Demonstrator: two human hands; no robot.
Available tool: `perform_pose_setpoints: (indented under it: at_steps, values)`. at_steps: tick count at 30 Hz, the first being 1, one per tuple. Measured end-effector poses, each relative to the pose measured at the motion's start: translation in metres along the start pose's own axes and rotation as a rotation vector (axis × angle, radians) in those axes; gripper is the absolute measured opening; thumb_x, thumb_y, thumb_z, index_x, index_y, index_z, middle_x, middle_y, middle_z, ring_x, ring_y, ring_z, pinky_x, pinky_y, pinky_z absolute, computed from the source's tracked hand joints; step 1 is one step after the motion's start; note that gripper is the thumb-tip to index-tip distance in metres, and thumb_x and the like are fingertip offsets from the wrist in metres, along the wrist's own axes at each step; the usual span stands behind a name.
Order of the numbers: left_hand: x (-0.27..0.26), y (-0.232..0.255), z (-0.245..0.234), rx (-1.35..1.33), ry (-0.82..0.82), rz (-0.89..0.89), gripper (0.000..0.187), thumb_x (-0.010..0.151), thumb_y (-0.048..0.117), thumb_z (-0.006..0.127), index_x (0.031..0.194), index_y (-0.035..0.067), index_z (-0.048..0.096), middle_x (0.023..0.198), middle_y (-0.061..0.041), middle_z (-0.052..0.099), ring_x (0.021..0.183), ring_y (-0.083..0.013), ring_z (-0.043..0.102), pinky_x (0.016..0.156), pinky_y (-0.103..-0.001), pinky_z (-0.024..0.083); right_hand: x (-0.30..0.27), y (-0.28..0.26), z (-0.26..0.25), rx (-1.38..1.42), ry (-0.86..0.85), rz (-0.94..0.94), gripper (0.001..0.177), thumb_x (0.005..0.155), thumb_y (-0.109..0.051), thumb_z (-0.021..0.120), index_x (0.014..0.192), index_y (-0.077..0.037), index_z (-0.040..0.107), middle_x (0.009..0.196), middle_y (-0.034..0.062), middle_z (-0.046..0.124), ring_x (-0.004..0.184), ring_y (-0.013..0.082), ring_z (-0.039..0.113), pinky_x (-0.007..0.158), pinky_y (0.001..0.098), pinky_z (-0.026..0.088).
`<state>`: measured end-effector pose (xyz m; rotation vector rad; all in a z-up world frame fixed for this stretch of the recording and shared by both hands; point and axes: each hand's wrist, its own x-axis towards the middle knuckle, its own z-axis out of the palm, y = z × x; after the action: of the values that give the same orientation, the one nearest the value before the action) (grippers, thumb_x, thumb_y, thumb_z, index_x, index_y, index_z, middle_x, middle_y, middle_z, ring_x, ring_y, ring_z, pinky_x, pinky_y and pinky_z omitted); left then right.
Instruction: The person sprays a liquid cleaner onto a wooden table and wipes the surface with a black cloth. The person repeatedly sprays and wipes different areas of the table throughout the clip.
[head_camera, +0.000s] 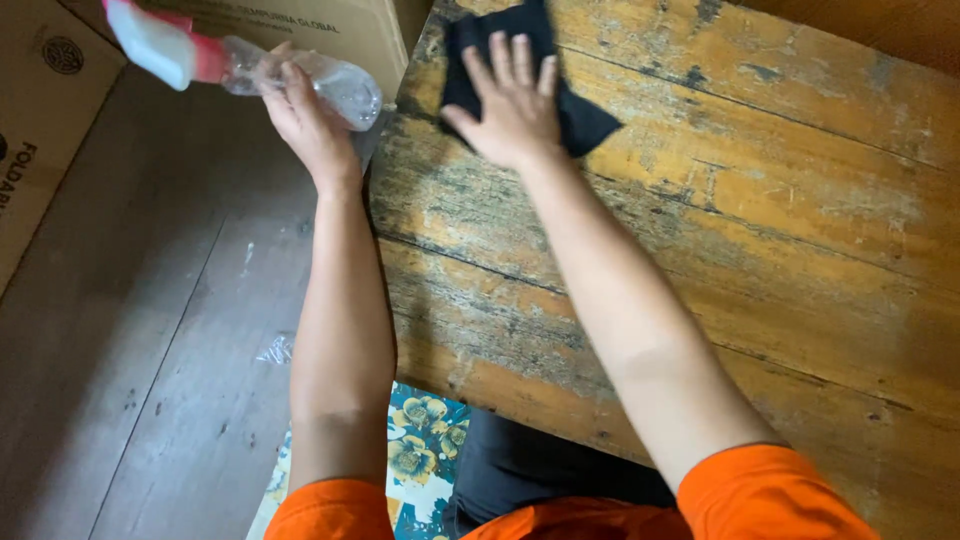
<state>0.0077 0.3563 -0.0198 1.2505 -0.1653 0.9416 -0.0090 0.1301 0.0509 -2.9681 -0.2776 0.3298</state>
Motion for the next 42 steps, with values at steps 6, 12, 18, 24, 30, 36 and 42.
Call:
perform_pose_setpoints:
  at_steps: [6,12,18,24,30,36,42]
  values:
    - [-0.019,0.014,0.033,-0.082,-0.121,-0.046,0.036,0.106,0.038,0.061,0.126,0.008,0.057,0.111,-0.008,0.061,0.099,-0.0186,0.061,0.088,-0.033,0.050,-0.051,0.076,0.004,0.031,0.050,-0.004,0.082,0.102,-0.065,0.031,0.167,-0.019,0.013,0.171,0.0162,-0.002,0.156,0.0386,-0.007,0.122,0.0635,-0.004]
    - [-0.052,0.032,0.077,-0.218,-0.313,-0.084,0.048,0.106,0.043,0.064,0.133,0.005,0.056,0.122,-0.013,0.064,0.111,-0.0235,0.063,0.095,-0.039,0.052,-0.128,0.067,0.019,-0.026,-0.062,-0.112,0.088,0.097,-0.069,0.039,0.165,-0.019,0.016,0.170,0.0191,-0.005,0.154,0.0432,-0.010,0.118,0.0709,-0.003]
    - [-0.089,0.074,0.108,-0.172,-0.593,-0.124,0.060,0.102,0.058,0.059,0.131,0.006,0.050,0.116,-0.011,0.059,0.107,-0.0197,0.059,0.096,-0.034,0.046,-0.105,0.086,0.023,0.025,0.083,-0.051,0.090,0.094,-0.073,0.046,0.165,-0.025,0.019,0.172,0.0135,0.004,0.157,0.0360,-0.004,0.120,0.0678,-0.002]
    - [-0.095,0.092,0.109,0.073,-0.782,-0.050,0.060,0.103,0.054,0.052,0.129,-0.001,0.056,0.127,-0.016,0.061,0.120,-0.0284,0.060,0.106,-0.042,0.044,-0.151,0.135,0.012,0.051,0.070,0.095,0.092,0.095,-0.074,0.038,0.166,-0.022,0.014,0.171,0.0178,-0.002,0.156,0.0416,-0.007,0.116,0.0748,-0.004]
    - [-0.099,0.089,0.111,0.059,-0.923,-0.109,0.053,0.104,0.040,0.054,0.129,-0.006,0.058,0.109,-0.026,0.062,0.102,-0.0391,0.062,0.097,-0.054,0.046,-0.241,0.132,0.028,-0.005,0.089,-0.071,0.096,0.089,-0.074,0.058,0.162,-0.016,0.034,0.169,0.0272,0.017,0.155,0.0506,0.011,0.112,0.0811,0.006]
    - [-0.109,0.077,0.114,0.191,-0.940,-0.004,0.041,0.098,0.034,0.061,0.123,0.001,0.064,0.102,-0.025,0.066,0.090,-0.0414,0.063,0.083,-0.051,0.048,-0.206,0.149,0.022,0.035,0.145,-0.064,0.105,0.081,-0.083,0.059,0.161,-0.020,0.035,0.170,0.0218,0.020,0.157,0.0459,0.013,0.115,0.0791,0.007]
    - [-0.109,0.085,0.106,0.293,-0.901,0.045,0.038,0.099,0.031,0.060,0.113,-0.003,0.065,0.089,-0.031,0.061,0.080,-0.0522,0.058,0.076,-0.054,0.046,-0.202,0.189,0.031,-0.006,0.196,0.102,0.100,0.086,-0.079,0.054,0.163,-0.020,0.032,0.170,0.0207,0.021,0.158,0.0413,0.013,0.119,0.0743,0.008]
